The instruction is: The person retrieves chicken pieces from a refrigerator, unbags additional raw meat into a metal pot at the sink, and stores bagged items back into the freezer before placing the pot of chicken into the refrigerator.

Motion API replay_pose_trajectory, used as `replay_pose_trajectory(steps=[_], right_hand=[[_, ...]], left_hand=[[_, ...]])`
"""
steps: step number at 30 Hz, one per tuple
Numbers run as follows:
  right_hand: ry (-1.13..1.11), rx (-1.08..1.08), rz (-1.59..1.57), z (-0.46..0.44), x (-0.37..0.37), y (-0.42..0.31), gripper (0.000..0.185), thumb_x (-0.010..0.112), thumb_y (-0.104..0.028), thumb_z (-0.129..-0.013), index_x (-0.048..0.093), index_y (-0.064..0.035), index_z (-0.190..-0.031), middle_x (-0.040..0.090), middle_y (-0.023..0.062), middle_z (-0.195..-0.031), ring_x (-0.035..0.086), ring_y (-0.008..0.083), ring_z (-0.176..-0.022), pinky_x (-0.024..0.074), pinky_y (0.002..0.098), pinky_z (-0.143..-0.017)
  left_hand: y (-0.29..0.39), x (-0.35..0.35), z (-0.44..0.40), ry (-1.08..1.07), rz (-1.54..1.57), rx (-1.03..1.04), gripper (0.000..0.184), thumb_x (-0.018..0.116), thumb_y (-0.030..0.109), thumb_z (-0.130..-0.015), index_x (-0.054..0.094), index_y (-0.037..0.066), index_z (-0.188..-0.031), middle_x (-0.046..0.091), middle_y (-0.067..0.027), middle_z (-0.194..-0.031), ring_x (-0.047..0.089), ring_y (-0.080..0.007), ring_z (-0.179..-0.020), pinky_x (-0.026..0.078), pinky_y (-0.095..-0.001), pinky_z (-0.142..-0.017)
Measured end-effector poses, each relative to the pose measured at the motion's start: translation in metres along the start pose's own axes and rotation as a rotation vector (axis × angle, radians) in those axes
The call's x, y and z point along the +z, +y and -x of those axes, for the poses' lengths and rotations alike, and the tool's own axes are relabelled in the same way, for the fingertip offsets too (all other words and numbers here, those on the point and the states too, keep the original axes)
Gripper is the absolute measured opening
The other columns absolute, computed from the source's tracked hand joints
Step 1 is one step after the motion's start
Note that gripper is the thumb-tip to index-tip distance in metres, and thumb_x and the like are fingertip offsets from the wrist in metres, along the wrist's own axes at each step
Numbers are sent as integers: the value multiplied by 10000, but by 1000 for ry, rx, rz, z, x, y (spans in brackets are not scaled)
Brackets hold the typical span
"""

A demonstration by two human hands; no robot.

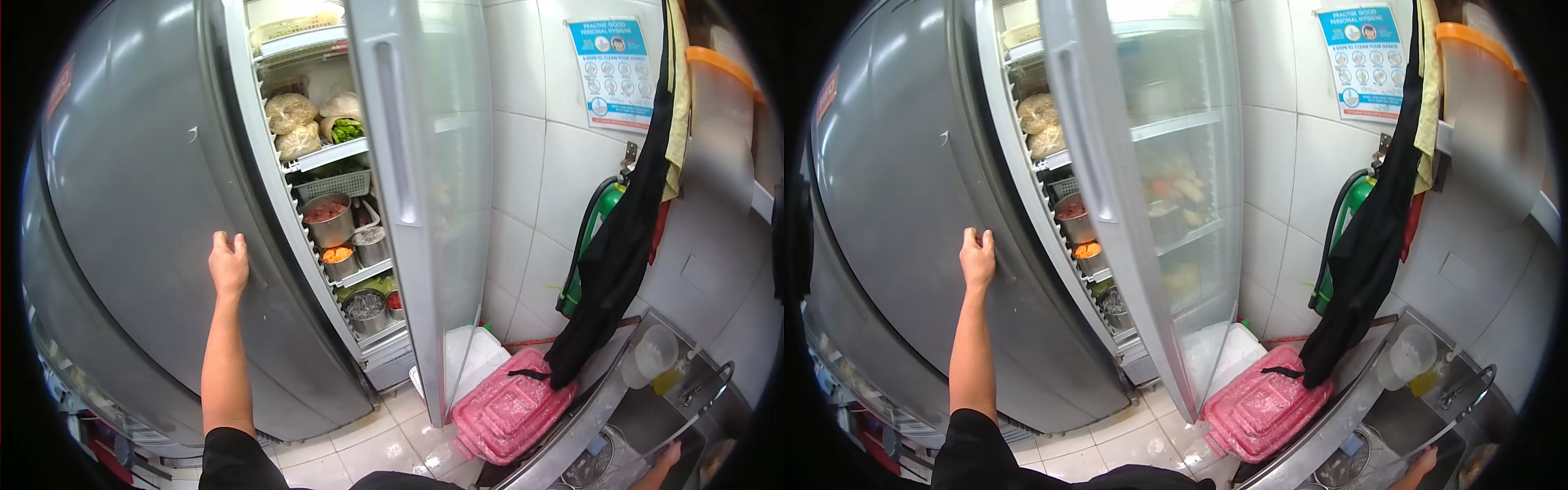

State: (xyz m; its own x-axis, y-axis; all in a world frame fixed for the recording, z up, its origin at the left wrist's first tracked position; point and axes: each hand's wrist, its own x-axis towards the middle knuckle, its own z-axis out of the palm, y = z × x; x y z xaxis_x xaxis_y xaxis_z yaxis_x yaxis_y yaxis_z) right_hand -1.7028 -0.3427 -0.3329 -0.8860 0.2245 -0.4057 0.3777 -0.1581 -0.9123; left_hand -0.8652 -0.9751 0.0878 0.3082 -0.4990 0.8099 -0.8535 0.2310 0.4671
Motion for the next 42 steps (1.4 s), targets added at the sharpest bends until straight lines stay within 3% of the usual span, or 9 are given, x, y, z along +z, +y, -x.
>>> replay_pose_trajectory(steps=[6, 12, 16, 22, 24, 27, 29, 37, 42], right_hand=[[-38, -204, -394, 14, -16, -16, 135, 491, -225, -895, 567, -150, -811, 443, -33, -596, 364, 91, -438, 269, 278, -384], [-172, -73, 567, 123, 38, -47, 39, 565, -70, -809, 530, -73, -825, 474, 71, -613, 481, 202, -468, 383, 361, -376], [-359, -814, 730, 243, 119, -43, 303, 652, -188, -807, 505, -59, -576, 439, 18, -546, 428, 131, -530, 391, 340, -512], [-1315, -853, 1290, 488, 203, -8, 682, 644, -472, -831, 547, 56, -1251, 584, 258, -1229, 564, 308, -1176, 434, 379, -997], [-1441, -1115, 1376, 510, 221, 41, 709, 627, -545, -811, 578, 26, -1230, 570, 291, -1215, 547, 380, -1163, 421, 404, -998], [-1663, -914, 1787, 594, 241, 68, 763, 617, -571, -821, 556, 71, -1230, 598, 286, -1166, 569, 399, -1120, 444, 408, -973], [-1925, -948, 1673, 624, 248, 106, 773, 608, -583, -823, 552, 75, -1224, 605, 298, -1130, 577, 413, -1092, 452, 423, -949], [-1999, -1623, 1651, 757, 264, 194, 837, 593, -580, -834, 357, 30, -1356, 563, 268, -1211, 547, 418, -1137, 373, 499, -1000], [-2125, -1765, 1425, 835, 263, 220, 678, 603, -554, -830, 524, -27, -1248, 553, 202, -1236, 512, 371, -1191, 300, 537, -1051]], left_hand=[[3, -11, 0, -89, 37, -2, 275, 617, 206, -898, 446, -1, -837, 549, -169, -676, 550, -352, -633, 445, -442, -624], [7, -43, 19, -165, 55, 69, 292, 608, 214, -907, 440, -4, -811, 549, -184, -686, 548, -376, -650, 427, -456, -612], [22, -104, 53, -228, 114, 119, 297, 601, 196, -908, 420, -10, -793, 510, -170, -657, 519, -343, -610, 422, -426, -591], [6, -231, 113, -328, 222, 180, 313, 652, 120, -837, 387, 7, -716, 436, -132, -626, 391, -271, -528, 355, -364, -500], [-5, -280, 133, -346, 311, 85, 208, 645, 162, -818, 552, -24, -830, 522, -128, -667, 496, -272, -570, 408, -321, -559], [-94, -361, 178, -311, 478, 91, 313, 585, 120, -853, 551, -56, -1110, 598, -86, -1003, 561, -121, -830, 438, -237, -766], [-143, -399, 212, -31, 677, 199, 517, 608, 264, -908, 467, -41, -1302, 526, -162, -1290, 530, -243, -1127, 409, -369, -986], [-162, -510, 258, 964, 413, -368, 546, 533, 306, -951, 402, -30, -1362, 451, -155, -1376, 476, -266, -1205, 380, -396, -1028], [-170, -563, 274, 1204, 544, -528, 565, 486, 333, -978, 362, -23, -1400, 405, -150, -1429, 442, -280, -1254, 363, -413, -1053]])
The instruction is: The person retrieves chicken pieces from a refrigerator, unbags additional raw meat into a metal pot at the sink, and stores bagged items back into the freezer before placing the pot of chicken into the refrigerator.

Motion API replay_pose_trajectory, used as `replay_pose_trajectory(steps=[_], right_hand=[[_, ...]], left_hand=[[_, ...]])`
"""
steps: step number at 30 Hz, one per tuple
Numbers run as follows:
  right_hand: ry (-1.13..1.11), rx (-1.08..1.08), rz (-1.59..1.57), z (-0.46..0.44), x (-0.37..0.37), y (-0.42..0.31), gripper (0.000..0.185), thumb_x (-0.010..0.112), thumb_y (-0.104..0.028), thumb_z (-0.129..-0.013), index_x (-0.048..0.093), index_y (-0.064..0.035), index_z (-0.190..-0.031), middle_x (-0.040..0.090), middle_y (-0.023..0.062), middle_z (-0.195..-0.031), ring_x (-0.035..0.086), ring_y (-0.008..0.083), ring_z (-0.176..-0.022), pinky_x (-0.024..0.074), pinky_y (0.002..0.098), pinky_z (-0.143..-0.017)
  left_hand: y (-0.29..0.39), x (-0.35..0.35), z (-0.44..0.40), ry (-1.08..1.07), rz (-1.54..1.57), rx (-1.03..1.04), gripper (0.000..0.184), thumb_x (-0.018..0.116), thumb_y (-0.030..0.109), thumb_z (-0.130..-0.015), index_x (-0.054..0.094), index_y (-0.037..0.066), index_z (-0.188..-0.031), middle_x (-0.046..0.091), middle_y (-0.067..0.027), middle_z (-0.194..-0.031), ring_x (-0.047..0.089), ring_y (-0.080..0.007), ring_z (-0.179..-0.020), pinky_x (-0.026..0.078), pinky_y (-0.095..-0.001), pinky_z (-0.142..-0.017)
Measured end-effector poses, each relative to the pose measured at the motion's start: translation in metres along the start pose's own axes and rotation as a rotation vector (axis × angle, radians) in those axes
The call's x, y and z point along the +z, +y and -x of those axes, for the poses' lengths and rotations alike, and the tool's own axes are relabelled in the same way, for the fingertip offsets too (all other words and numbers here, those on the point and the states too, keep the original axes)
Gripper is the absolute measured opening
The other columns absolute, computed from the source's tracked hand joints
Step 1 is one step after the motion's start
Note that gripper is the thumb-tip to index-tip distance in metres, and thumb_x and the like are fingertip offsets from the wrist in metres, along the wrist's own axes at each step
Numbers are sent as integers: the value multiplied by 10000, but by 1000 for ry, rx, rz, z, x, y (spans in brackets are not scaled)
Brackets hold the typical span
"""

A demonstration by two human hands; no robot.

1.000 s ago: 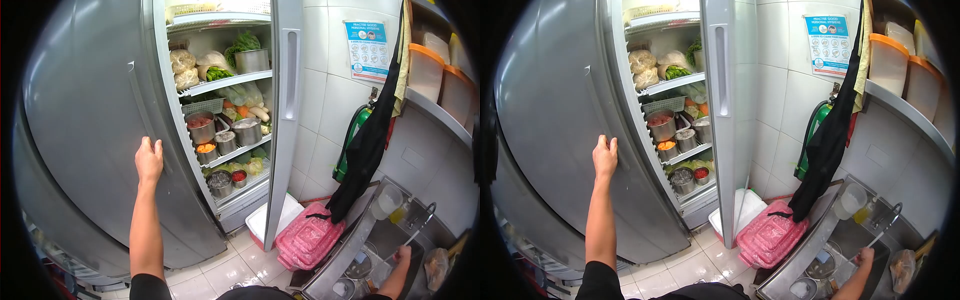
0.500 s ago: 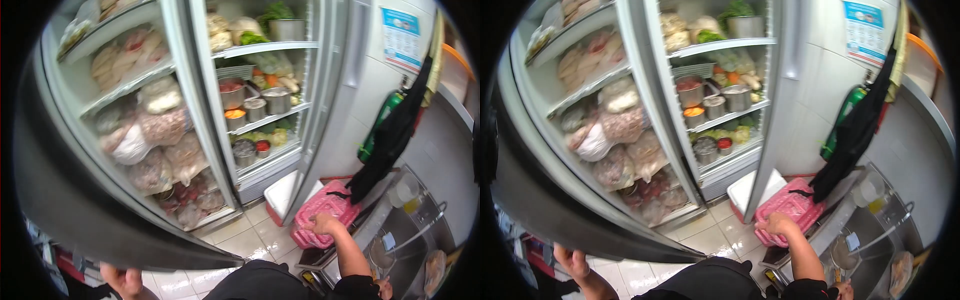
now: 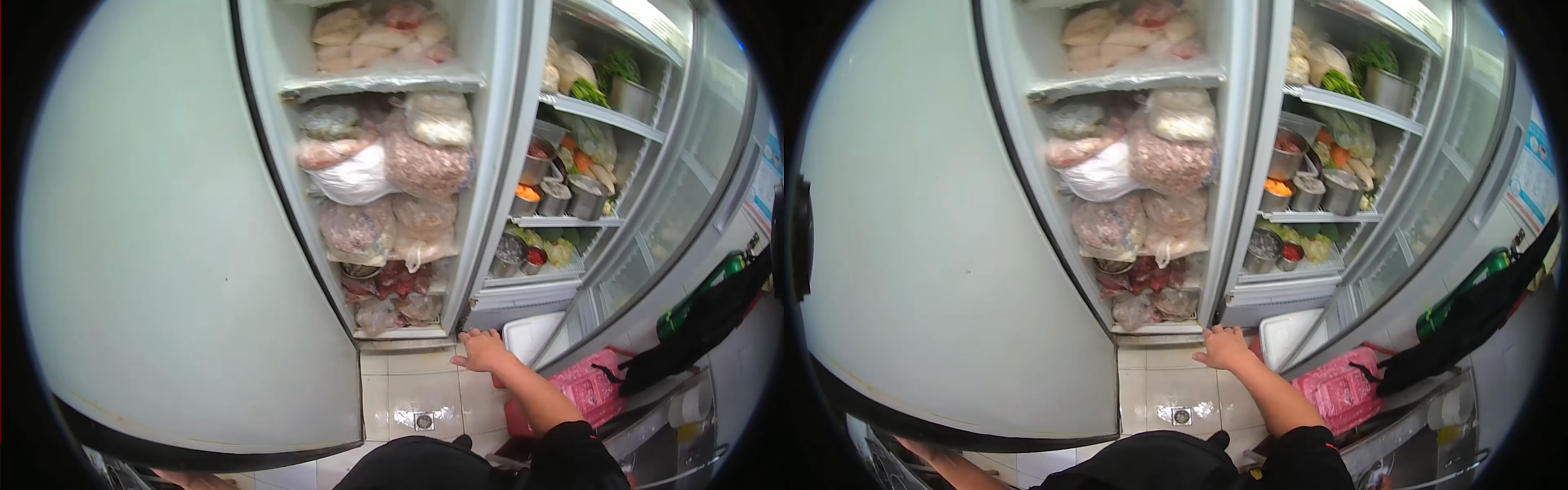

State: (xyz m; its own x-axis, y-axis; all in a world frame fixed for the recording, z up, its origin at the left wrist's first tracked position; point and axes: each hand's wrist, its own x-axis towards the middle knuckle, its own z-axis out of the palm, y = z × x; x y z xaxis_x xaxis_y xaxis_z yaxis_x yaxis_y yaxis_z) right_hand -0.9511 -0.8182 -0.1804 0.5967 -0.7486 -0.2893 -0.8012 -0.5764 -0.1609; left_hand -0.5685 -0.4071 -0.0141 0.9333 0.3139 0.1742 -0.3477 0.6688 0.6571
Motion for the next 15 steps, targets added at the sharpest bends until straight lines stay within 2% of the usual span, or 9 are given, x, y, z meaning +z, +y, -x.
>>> replay_pose_trajectory(steps=[1, 2, 5, 9, 12, 15], right_hand=[[-9, -27, 21, -9, -9, -13, 669, 602, -552, -831, 530, -31, -1245, 552, 199, -1240, 508, 370, -1195, 301, 536, -1050], [-11, -50, 43, -15, -19, -25, 660, 601, -551, -833, 536, -36, -1241, 550, 195, -1243, 505, 369, -1198, 302, 535, -1050], [4, -87, 65, -30, -34, -52, 641, 598, -543, -839, 540, -53, -1248, 551, 189, -1241, 495, 369, -1207, 302, 526, -1054], [60, -88, 68, -35, -53, -64, 636, 598, -533, -841, 539, -57, -1258, 557, 187, -1232, 501, 366, -1198, 313, 512, -1045], [132, -44, 22, -30, -55, -44, 621, 611, -529, -827, 570, -40, -1207, 556, 188, -1233, 505, 365, -1191, 328, 514, -1027], [106, 57, 16, -22, -67, -18, 654, 616, -548, -816, 569, -34, -1218, 549, 198, -1248, 493, 372, -1209, 328, 513, -1036]], left_hand=[[2, 5, 1, -13, -10, -15, 569, 476, 338, -984, 353, -21, -1407, 395, -149, -1440, 435, -283, -1263, 359, -417, -1059], [-3, 11, 7, -68, -350, 279, 572, 301, 389, -1030, 278, 1, -1450, 348, -123, -1473, 382, -275, -1307, 310, -421, -1097], [5, 33, -9, 66, -66, 21, 611, 261, 441, -1026, 287, 3, -1451, 355, -118, -1470, 354, -255, -1327, 242, -399, -1131], [-12, 6, -52, -278, -135, 174, 657, 279, 472, -1015, 299, -26, -1443, 324, -137, -1492, 314, -260, -1359, 197, -386, -1143], [-37, -17, -83, -258, -492, 524, 656, 289, 467, -1016, 299, -30, -1444, 342, -154, -1477, 304, -274, -1366, 187, -394, -1144], [-39, -17, -85, -103, -779, 640, 618, 309, 420, -1020, 318, -45, -1428, 356, -178, -1459, 286, -283, -1378, 159, -398, -1155]])
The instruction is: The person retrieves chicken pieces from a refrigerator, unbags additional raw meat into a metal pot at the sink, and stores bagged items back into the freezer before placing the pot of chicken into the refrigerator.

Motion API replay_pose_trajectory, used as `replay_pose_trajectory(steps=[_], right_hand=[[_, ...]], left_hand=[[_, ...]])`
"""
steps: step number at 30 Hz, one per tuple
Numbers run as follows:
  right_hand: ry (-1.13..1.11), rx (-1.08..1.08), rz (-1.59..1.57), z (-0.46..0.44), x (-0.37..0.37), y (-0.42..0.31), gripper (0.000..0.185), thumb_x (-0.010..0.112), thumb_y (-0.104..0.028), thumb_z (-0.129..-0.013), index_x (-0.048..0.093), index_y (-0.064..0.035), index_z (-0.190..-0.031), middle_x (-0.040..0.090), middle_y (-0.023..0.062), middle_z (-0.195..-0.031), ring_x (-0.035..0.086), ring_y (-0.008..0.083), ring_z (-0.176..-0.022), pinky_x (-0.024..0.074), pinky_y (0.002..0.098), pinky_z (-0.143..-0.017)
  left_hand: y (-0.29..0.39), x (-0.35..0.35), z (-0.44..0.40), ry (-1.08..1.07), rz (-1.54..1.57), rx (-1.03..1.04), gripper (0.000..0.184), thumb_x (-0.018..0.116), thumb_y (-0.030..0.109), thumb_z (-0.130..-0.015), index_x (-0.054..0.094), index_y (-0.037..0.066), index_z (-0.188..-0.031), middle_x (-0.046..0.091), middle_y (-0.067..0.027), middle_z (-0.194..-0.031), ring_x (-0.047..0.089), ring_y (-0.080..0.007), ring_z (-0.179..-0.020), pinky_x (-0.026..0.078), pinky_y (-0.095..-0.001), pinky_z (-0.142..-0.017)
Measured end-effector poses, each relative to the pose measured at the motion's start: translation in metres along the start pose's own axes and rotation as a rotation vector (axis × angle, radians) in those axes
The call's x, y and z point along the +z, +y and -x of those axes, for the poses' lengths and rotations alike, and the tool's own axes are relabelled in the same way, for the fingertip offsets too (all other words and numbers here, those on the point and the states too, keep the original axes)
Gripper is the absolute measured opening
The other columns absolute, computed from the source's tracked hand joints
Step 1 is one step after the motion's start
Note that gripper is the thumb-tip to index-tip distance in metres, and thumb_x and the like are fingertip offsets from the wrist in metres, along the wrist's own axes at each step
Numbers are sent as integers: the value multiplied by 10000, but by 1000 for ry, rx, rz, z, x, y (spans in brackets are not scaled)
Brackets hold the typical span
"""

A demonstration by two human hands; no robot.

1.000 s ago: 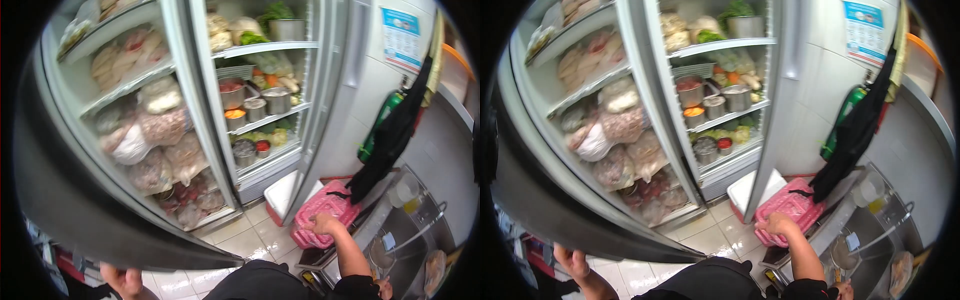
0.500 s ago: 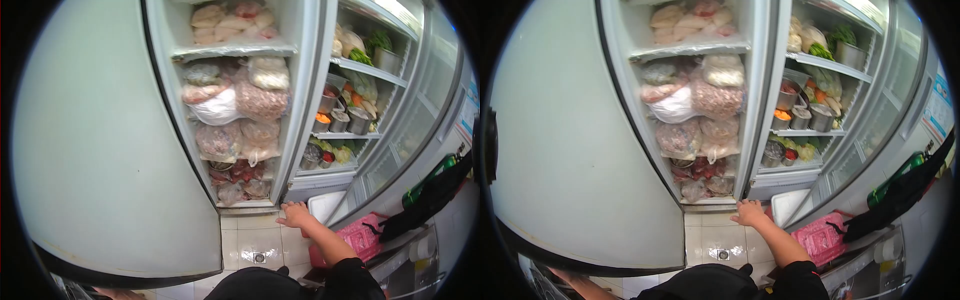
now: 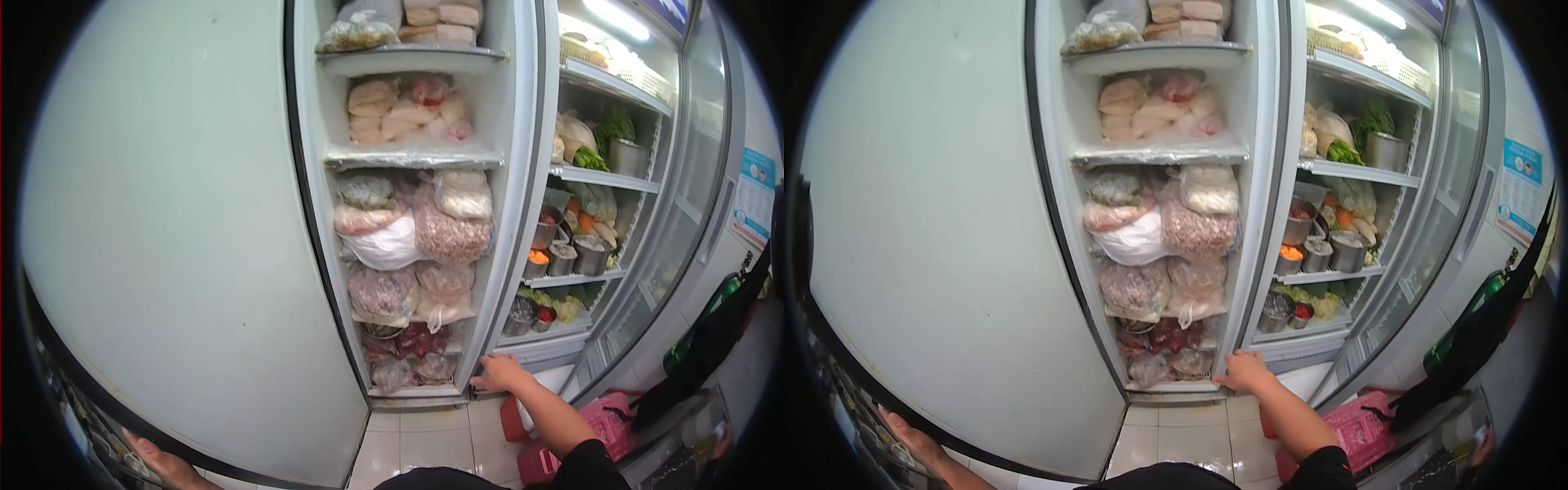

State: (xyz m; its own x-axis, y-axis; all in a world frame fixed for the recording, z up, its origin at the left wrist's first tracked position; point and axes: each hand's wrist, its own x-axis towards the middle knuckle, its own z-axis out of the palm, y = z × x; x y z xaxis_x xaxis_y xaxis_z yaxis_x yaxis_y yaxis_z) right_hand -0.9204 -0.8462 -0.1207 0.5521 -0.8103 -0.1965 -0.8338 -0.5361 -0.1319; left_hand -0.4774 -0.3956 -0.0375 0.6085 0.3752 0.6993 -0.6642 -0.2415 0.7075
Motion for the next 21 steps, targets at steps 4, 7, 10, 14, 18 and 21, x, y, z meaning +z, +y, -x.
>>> replay_pose_trajectory(steps=[4, 7, 10, 14, 18, 21], right_hand=[[11, 75, 20, -3, -13, 36, 686, 617, -557, -814, 553, -30, -1248, 538, 212, -1270, 481, 380, -1226, 344, 511, -1029], [66, 84, 7, -8, -26, 51, 694, 622, -556, -813, 548, -27, -1256, 536, 219, -1273, 485, 384, -1222, 359, 499, -1021], [65, 80, -27, -9, -29, 58, 691, 630, -556, -809, 556, -25, -1245, 548, 220, -1255, 497, 385, -1209, 377, 485, -1013], [8, 31, -44, -19, -12, 63, 688, 636, -559, -803, 567, -25, -1230, 567, 212, -1232, 515, 385, -1189, 405, 482, -993], [-18, 6, -56, -33, 7, 75, 700, 644, -560, -793, 562, -29, -1243, 561, 205, -1245, 521, 389, -1181, 412, 487, -991], [-47, 0, -54, -41, 1, 83, 723, 642, -560, -803, 536, -22, -1275, 536, 225, -1278, 508, 398, -1194, 419, 458, -999]], left_hand=[[34, -5, -3, -43, 42, 178, 555, 348, 353, -1011, 373, -67, -1373, 391, -184, -1432, 328, -287, -1365, 228, -417, -1137], [111, -9, 16, 127, 165, 372, 601, 388, 411, -979, 414, -81, -1322, 453, -187, -1380, 427, -303, -1304, 362, -435, -1050], [97, -11, 18, -80, 683, 625, 721, 417, 530, -915, 430, -74, -1307, 578, -171, -1122, 553, -273, -1049, 415, -398, -943], [139, 48, 76, -369, 483, 321, 368, 473, 190, -917, 497, -31, -1209, 587, -114, -889, 553, -187, -751, 467, -340, -760], [146, 94, 135, -711, 371, 97, 256, 593, -9, -808, 596, -16, -1064, 620, -88, -778, 595, -165, -685, 491, -292, -676], [165, 122, 162, -804, 255, 235, 204, 647, 14, -784, 631, -16, -984, 635, -87, -727, 624, -174, -657, 508, -295, -651]])
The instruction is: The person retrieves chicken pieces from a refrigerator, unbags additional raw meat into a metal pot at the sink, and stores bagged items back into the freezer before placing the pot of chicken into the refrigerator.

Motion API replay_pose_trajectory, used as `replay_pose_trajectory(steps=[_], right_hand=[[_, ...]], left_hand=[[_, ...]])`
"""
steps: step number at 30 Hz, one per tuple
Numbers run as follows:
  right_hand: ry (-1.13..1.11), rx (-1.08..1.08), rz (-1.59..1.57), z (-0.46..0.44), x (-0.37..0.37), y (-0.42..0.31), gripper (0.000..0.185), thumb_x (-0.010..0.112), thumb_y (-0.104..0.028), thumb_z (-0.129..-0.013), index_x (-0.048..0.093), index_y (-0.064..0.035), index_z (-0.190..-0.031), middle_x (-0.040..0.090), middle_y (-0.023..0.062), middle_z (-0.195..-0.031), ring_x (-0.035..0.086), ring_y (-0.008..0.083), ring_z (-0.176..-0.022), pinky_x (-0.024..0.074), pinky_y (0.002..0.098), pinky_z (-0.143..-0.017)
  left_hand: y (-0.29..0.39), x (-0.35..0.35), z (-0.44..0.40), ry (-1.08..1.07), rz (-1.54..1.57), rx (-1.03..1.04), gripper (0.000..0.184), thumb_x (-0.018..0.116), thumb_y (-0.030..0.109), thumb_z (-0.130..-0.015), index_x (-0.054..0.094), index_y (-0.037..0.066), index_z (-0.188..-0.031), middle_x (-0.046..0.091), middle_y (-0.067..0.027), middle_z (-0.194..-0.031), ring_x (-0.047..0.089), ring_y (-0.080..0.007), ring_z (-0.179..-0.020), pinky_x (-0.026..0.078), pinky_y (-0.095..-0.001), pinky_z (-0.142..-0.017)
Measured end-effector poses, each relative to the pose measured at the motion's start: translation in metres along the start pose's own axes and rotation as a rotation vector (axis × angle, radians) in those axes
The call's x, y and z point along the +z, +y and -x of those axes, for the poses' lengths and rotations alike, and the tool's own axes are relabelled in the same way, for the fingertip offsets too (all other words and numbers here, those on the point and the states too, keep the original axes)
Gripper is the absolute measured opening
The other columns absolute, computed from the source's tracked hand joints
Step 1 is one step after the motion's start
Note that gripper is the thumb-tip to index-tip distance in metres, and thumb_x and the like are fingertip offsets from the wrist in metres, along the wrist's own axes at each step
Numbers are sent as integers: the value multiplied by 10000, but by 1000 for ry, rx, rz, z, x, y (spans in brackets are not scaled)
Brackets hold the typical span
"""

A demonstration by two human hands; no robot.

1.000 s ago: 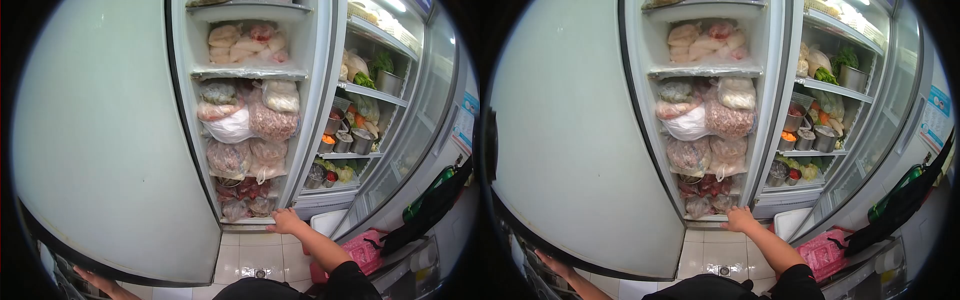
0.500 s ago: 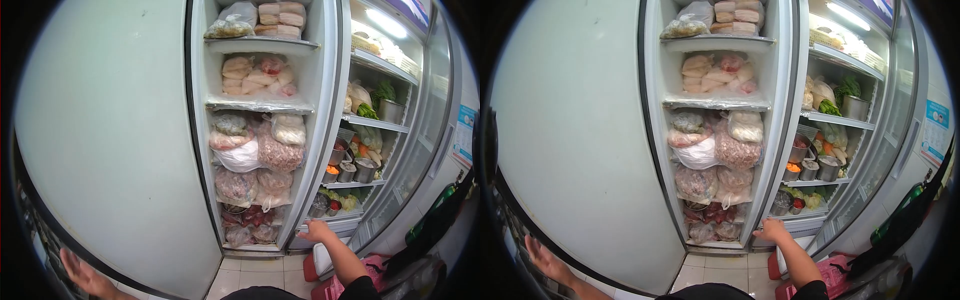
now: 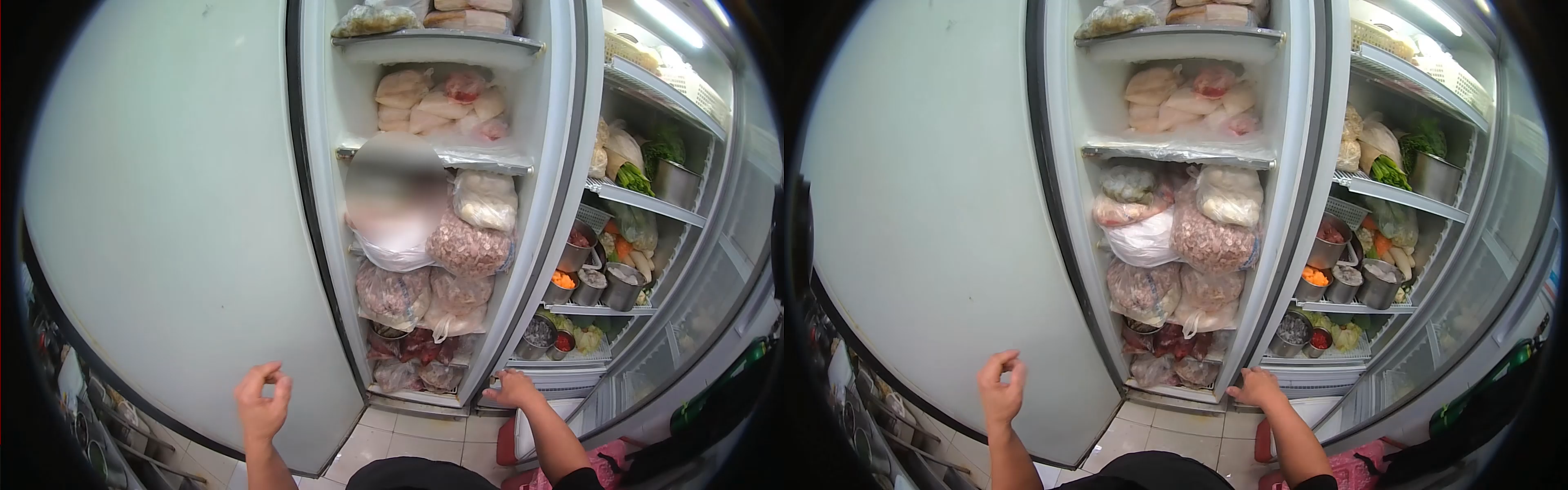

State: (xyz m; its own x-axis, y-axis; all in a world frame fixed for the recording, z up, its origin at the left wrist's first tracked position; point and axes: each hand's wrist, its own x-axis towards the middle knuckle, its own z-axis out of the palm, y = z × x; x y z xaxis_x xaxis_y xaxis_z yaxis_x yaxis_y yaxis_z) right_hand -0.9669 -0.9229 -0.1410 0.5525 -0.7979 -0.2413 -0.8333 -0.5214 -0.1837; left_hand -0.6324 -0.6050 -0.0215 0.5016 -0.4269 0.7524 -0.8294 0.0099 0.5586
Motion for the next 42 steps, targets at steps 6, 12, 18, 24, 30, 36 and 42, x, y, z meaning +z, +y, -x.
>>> replay_pose_trajectory(steps=[6, 12, 18, 24, 30, 36, 42], right_hand=[[184, -161, -39, -24, -34, -3, 680, 673, -494, -800, 546, 15, -1234, 567, 242, -1198, 541, 407, -1121, 440, 450, -959], [468, -502, -112, -65, -125, -103, 706, 708, -364, -803, 436, 56, -1302, 536, 269, -1205, 525, 413, -1121, 439, 444, -952], [712, -623, -100, -137, -215, -212, 800, 726, -348, -781, 348, 53, -1361, 408, 279, -1366, 465, 435, -1202, 421, 443, -998], [745, -355, -99, -206, -278, -288, 950, 746, -451, -726, 294, 24, -1413, 301, 348, -1415, 430, 496, -1225, 414, 467, -1014], [712, -262, -313, -261, -274, -282, 640, 704, -309, -700, 486, -87, -1260, 427, 280, -1342, 550, 443, -1108, 486, 481, -909], [815, -259, -1152, -246, -256, -228, 372, 658, -176, -791, 612, 14, -1107, 658, 179, -964, 637, 289, -979, 488, 344, -841], [440, -402, -2220, -153, -170, -172, 364, 491, -114, -880, 529, 11, -1220, 598, 136, -1146, 612, 282, -1027, 504, 391, -900]], left_hand=[[-1, 33, -34, -2, 33, -50, 227, 702, 44, -758, 647, -11, -971, 661, -97, -752, 646, -176, -672, 520, -292, -652], [-25, 89, -78, -145, 225, -89, 370, 716, 99, -794, 608, -12, -1131, 678, -115, -899, 663, -160, -763, 535, -282, -700], [-59, 147, -127, -389, 516, -415, 693, 717, 187, -842, 361, -12, -1402, 544, -216, -1262, 639, -178, -932, 522, -310, -799], [-88, 191, -177, -383, 684, -447, 748, 697, 184, -861, 271, -6, -1446, 460, -238, -1346, 618, -222, -1005, 514, -327, -829], [-92, 217, -193, -431, 711, -526, 682, 671, 162, -872, 316, 10, -1434, 490, -202, -1330, 597, -170, -993, 505, -282, -786], [-100, 224, -194, -288, 579, -321, 670, 691, 220, -847, 383, -21, -1391, 507, -232, -1316, 596, -267, -1096, 487, -358, -906], [-74, 242, -266, -188, 27, 10, 774, 700, 355, -802, 385, -76, -1362, 503, -265, -1312, 552, -370, -1164, 440, -409, -983]])
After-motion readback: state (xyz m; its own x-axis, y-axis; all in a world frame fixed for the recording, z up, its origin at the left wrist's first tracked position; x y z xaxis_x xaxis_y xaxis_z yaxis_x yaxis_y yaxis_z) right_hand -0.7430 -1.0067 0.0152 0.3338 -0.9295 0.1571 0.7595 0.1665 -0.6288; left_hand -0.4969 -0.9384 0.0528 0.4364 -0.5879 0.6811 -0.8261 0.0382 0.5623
